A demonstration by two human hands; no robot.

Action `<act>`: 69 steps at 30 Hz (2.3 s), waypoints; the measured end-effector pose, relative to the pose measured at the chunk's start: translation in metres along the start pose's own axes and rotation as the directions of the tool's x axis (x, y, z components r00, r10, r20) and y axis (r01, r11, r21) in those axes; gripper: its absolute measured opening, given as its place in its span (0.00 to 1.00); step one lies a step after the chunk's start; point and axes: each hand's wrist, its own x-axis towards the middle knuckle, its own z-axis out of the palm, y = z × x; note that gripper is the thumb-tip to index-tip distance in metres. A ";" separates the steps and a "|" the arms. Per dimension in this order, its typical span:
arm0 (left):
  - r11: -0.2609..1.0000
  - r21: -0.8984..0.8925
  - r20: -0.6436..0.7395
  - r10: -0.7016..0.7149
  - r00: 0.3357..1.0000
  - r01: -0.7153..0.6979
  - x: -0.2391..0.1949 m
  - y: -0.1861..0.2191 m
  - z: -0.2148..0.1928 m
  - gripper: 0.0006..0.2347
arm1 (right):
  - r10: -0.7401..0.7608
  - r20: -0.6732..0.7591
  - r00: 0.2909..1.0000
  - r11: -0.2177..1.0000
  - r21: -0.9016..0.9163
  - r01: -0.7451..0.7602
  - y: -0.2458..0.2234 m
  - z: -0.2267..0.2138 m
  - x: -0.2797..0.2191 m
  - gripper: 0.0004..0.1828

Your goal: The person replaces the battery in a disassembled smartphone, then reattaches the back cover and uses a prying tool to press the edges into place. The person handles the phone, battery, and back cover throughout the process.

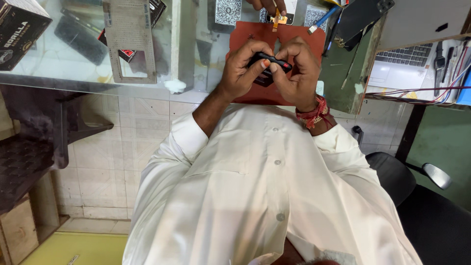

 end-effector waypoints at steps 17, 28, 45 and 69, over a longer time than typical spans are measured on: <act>0.999 -0.030 0.000 -0.017 1.000 0.017 0.007 0.012 0.004 0.10 | 0.000 -0.059 0.998 0.999 0.054 0.003 0.007 -0.018 -0.016 0.12; 0.998 0.054 0.101 0.031 0.994 -0.036 0.025 0.025 0.000 0.07 | 0.059 -0.058 0.997 0.993 0.103 -0.053 0.011 -0.012 -0.020 0.13; 0.886 -0.461 -0.223 -0.176 0.959 0.055 -0.016 -0.029 -0.026 0.12 | 0.050 0.163 0.985 0.910 -0.414 0.023 -0.016 -0.003 -0.007 0.10; 0.983 -0.133 -0.170 -0.150 0.974 0.128 -0.004 -0.007 0.023 0.08 | -0.104 0.044 0.994 0.943 -0.314 0.112 -0.024 -0.030 0.010 0.17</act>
